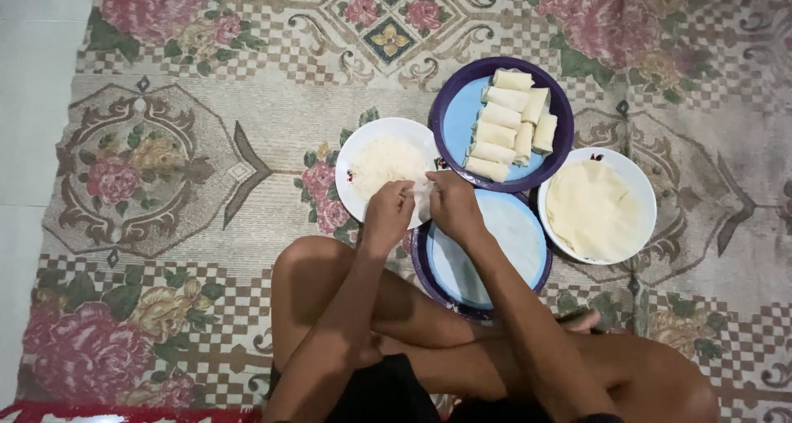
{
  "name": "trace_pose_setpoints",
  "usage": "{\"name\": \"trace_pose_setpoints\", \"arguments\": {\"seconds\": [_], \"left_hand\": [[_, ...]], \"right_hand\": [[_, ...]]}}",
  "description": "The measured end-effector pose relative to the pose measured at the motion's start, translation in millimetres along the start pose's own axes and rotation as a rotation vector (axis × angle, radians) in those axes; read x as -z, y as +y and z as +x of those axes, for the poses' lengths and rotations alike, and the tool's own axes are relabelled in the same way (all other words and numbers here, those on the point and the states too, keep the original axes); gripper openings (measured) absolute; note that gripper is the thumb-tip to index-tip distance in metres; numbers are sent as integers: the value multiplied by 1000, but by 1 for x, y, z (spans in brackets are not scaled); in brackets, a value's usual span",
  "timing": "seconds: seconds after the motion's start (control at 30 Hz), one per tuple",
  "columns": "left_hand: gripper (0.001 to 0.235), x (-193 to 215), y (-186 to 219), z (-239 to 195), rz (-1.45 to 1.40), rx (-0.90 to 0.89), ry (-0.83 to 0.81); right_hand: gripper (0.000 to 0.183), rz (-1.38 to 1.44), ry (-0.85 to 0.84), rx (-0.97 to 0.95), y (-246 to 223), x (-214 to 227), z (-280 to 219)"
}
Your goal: The person sits on the floor and prepares food rolls by hand. They place a white filling onto a thin, round wrapper, fold the wrapper over the filling, and roll it into a cylindrical shape. The finished rolls are placed on a purple plate.
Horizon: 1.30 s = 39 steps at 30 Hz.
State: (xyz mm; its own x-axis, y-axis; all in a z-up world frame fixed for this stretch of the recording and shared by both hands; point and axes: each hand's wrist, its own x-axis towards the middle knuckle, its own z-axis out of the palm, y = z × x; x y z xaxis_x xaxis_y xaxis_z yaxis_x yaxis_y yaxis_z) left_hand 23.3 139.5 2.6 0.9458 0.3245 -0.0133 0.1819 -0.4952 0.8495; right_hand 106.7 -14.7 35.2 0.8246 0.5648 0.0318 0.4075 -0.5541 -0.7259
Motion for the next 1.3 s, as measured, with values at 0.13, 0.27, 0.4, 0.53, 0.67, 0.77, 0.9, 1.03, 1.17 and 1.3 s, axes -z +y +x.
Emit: {"name": "trace_pose_setpoints", "arguments": {"seconds": [0.13, 0.27, 0.4, 0.53, 0.67, 0.77, 0.9, 1.03, 1.17, 1.3], "left_hand": [[30, 7, 6, -1, 78, -1, 27], [32, 16, 17, -1, 128, 4, 15], [33, 18, 21, -1, 77, -3, 46], [41, 23, 45, -3, -122, -52, 10], [40, 13, 35, 1, -312, 147, -103], [31, 16, 36, 0, -308, 132, -51], [24, 16, 28, 1, -325, 75, -7], [24, 16, 31, 0, -355, 81, -44], [24, 19, 25, 1, -184, 73, 24], [33, 20, 20, 1, -55, 28, 76]], "right_hand": [[38, -329, -91, 105, 28, -39, 8], [31, -553, -113, 195, 44, -64, 10], [20, -184, -95, 7, 13, -40, 8], [21, 96, -17, -68, -30, -1, -3], [24, 241, 98, -132, -22, 13, -5], [30, 307, 168, -162, -4, 10, -4], [34, 470, 175, -210, 12, -6, -3], [38, 395, 47, -177, -13, 0, -1], [26, 268, 137, -233, -9, 1, 1], [31, 292, 143, -243, -5, 2, 0]]}}
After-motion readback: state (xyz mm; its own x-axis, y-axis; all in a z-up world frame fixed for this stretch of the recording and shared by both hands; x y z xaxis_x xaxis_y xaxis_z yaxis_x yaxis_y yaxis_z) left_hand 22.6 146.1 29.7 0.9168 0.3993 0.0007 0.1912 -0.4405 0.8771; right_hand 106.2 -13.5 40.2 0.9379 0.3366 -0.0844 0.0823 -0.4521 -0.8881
